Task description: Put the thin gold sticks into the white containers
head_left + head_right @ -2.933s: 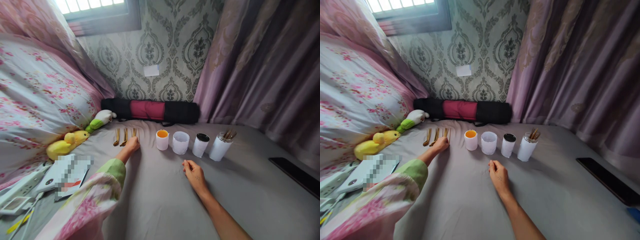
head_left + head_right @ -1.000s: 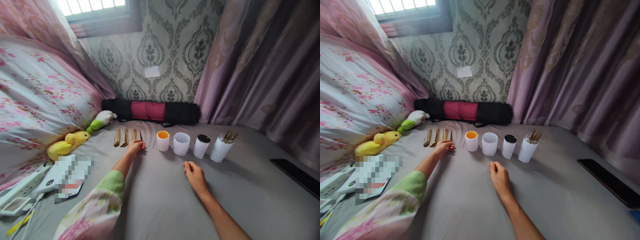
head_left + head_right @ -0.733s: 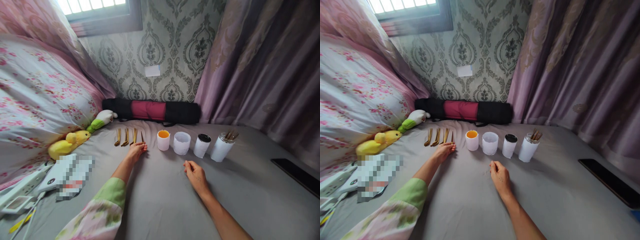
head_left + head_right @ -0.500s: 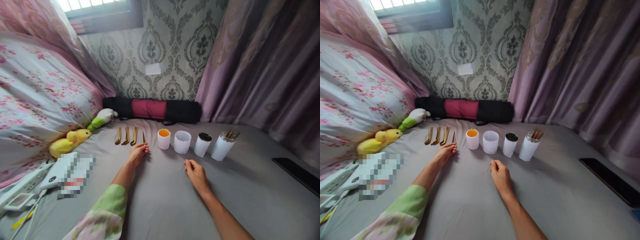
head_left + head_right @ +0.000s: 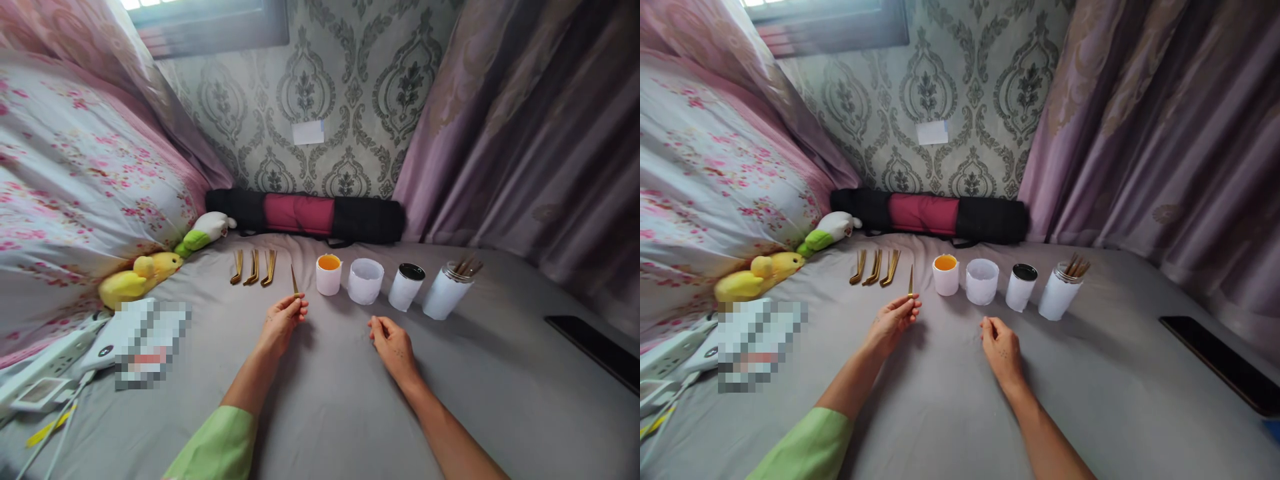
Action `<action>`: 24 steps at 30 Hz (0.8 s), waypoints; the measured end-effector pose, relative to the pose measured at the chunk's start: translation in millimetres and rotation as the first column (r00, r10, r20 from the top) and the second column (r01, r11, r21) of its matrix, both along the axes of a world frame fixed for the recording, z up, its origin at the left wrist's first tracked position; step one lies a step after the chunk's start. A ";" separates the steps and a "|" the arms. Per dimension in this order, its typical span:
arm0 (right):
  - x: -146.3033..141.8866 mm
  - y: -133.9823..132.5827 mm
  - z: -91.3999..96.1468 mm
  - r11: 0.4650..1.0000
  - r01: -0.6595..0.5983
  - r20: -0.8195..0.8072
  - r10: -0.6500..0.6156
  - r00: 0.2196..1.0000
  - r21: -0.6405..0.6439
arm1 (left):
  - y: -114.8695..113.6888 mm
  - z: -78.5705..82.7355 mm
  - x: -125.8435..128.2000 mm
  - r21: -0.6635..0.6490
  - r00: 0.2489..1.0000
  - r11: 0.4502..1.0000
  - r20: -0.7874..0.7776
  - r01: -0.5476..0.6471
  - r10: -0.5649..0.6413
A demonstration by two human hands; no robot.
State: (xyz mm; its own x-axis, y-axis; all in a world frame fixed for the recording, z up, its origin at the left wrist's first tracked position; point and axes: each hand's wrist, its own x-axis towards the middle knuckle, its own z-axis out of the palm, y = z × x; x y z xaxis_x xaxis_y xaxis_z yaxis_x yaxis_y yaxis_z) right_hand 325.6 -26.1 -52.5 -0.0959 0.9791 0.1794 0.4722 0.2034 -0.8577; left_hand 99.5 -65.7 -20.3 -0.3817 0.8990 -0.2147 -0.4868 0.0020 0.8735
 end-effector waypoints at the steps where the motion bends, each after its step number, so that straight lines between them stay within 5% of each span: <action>1: -0.1 0.0 0.1 1.000 0.001 0.006 -0.001 1.000 0.000 | -3.3 0.8 3.1 0.004 1.000 1.000 0.001 0.001 -0.001; 24: -1.3 -2.2 5.5 0.999 -0.002 -0.011 0.002 1.000 -0.039 | -40.8 -4.4 56.1 0.135 0.994 0.991 -0.110 0.009 0.006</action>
State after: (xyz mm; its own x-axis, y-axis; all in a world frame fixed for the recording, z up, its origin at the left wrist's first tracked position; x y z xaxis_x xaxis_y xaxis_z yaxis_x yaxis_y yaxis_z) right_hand 324.3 -28.2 -47.0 -0.0963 0.9852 0.1418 0.4621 0.1705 -0.8703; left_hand 155.6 -106.5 -24.8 -0.3946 0.9176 -0.0483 -0.3881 -0.1188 0.9139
